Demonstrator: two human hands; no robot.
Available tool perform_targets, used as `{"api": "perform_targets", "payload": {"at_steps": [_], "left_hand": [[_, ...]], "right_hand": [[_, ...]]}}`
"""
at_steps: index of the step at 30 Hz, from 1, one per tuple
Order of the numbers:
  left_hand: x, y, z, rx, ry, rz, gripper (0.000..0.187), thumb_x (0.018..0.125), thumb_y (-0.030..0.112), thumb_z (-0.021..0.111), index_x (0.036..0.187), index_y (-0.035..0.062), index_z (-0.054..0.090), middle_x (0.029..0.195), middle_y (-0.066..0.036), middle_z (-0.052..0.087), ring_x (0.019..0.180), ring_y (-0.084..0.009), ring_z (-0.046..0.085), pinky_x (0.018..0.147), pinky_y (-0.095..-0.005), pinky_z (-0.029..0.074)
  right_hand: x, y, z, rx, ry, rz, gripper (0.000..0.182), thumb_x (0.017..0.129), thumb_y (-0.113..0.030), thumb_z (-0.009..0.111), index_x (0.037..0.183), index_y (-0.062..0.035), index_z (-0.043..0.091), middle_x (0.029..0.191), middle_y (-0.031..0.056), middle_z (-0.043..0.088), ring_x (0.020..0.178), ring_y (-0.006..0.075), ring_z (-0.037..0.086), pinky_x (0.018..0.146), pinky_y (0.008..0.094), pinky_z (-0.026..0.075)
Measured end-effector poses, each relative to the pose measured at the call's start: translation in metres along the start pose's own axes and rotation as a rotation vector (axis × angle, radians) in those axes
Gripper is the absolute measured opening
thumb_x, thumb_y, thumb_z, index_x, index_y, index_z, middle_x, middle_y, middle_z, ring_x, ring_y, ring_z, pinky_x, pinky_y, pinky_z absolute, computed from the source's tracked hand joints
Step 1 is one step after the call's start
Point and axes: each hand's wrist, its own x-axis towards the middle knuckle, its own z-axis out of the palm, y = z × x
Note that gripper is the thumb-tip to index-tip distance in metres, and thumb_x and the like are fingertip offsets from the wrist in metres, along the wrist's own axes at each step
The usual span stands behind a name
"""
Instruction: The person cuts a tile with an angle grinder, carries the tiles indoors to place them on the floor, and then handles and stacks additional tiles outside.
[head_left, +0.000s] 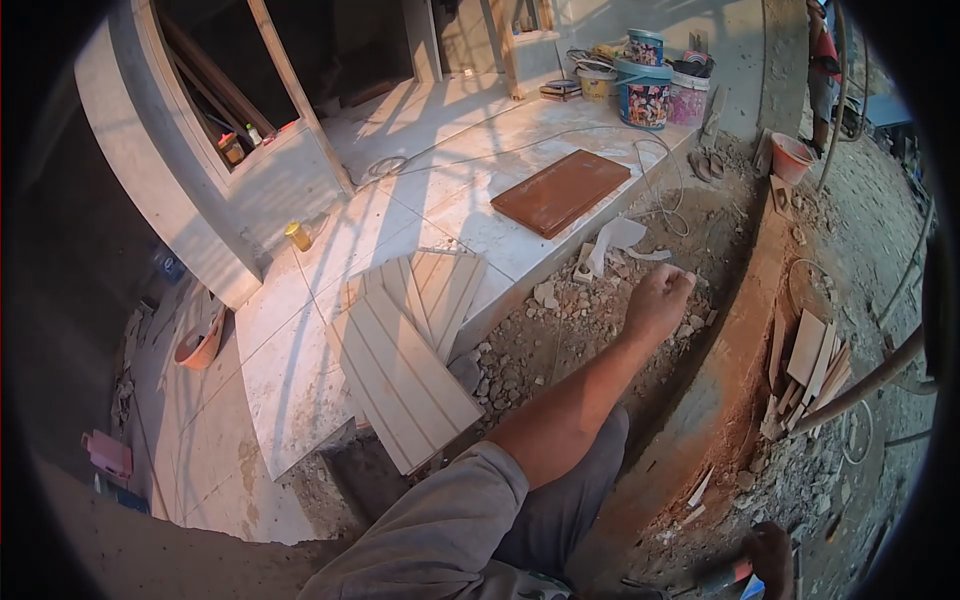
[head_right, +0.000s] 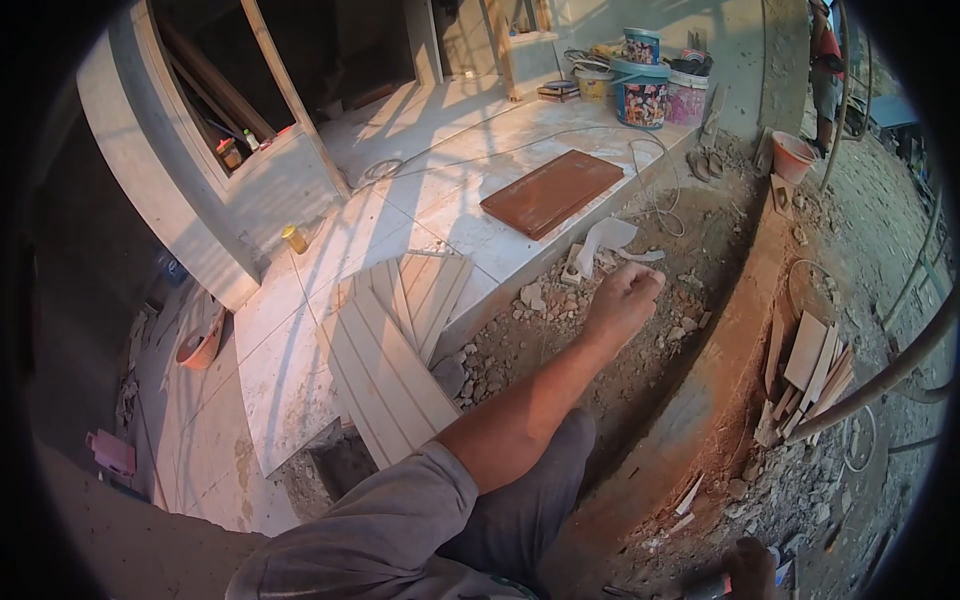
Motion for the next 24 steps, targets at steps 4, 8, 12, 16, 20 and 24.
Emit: {"api": "perform_targets", "payload": {"at_steps": [4, 8, 12, 16, 20, 24], "left_hand": [[-0.006, 0.009, 0.009, 0.054, -0.029, 0.042, 0.029, 0.090, 0.029, 0.059, 0.094, 0.0006, 0.061, 0.073, -0.003, 0.058, 0.063, -0.0098, 0.055, 0.059, -0.0276, 0.045], [-0.008, 0.009, 0.015, 0.198, -0.055, 0.114, 0.032, 0.090, 0.032, 0.060, 0.094, 0.0007, 0.062, 0.073, -0.007, 0.060, 0.066, -0.0135, 0.057, 0.062, -0.0318, 0.046], [-0.011, 0.008, 0.018, 0.243, -0.151, 0.042, 0.034, 0.089, 0.035, 0.060, 0.094, 0.0007, 0.063, 0.074, -0.009, 0.061, 0.068, -0.0165, 0.058, 0.064, -0.0346, 0.047], [-0.016, 0.012, 0.027, 0.359, -0.309, -0.005, 0.036, 0.089, 0.036, 0.060, 0.095, 0.0001, 0.064, 0.076, -0.010, 0.063, 0.071, -0.0186, 0.060, 0.066, -0.0350, 0.047], [-0.024, 0.019, 0.043, 0.438, -0.513, -0.019, 0.037, 0.089, 0.037, 0.060, 0.095, 0.0006, 0.064, 0.078, -0.013, 0.064, 0.073, -0.0240, 0.063, 0.068, -0.0373, 0.048], [-0.034, 0.022, 0.058, 0.468, -0.650, -0.047, 0.036, 0.088, 0.037, 0.060, 0.094, 0.0013, 0.065, 0.080, -0.016, 0.065, 0.077, -0.0286, 0.065, 0.071, -0.0393, 0.049]], "right_hand": [[0.009, 0.006, 0.004, 0.023, -0.063, 0.052, 0.034, 0.074, -0.015, 0.069, 0.102, 0.0041, 0.063, 0.072, 0.0162, 0.066, 0.066, 0.0213, 0.065, 0.060, 0.0339, 0.050], [0.017, -0.017, -0.011, -0.154, -0.068, -0.006, 0.038, 0.082, -0.023, 0.064, 0.110, 0.0031, 0.060, 0.089, 0.0200, 0.066, 0.084, 0.0284, 0.063, 0.074, 0.0378, 0.048], [0.023, -0.007, 0.006, 0.123, -0.050, 0.064, 0.036, 0.074, -0.015, 0.069, 0.104, 0.0036, 0.061, 0.077, 0.0161, 0.067, 0.071, 0.0219, 0.066, 0.064, 0.0333, 0.051], [0.024, 0.006, 0.023, 0.187, -0.072, -0.038, 0.039, 0.075, -0.016, 0.069, 0.108, 0.0033, 0.060, 0.079, 0.0164, 0.068, 0.073, 0.0217, 0.066, 0.066, 0.0336, 0.051], [0.034, 0.012, 0.024, 0.119, -0.301, -0.040, 0.038, 0.084, -0.025, 0.061, 0.113, 0.0006, 0.058, 0.090, 0.0178, 0.066, 0.083, 0.0261, 0.063, 0.074, 0.0385, 0.049], [0.058, 0.013, 0.030, 0.119, -0.300, 0.029, 0.041, 0.077, -0.020, 0.068, 0.109, 0.0032, 0.059, 0.085, 0.0192, 0.068, 0.079, 0.0294, 0.067, 0.070, 0.0381, 0.052]]}}
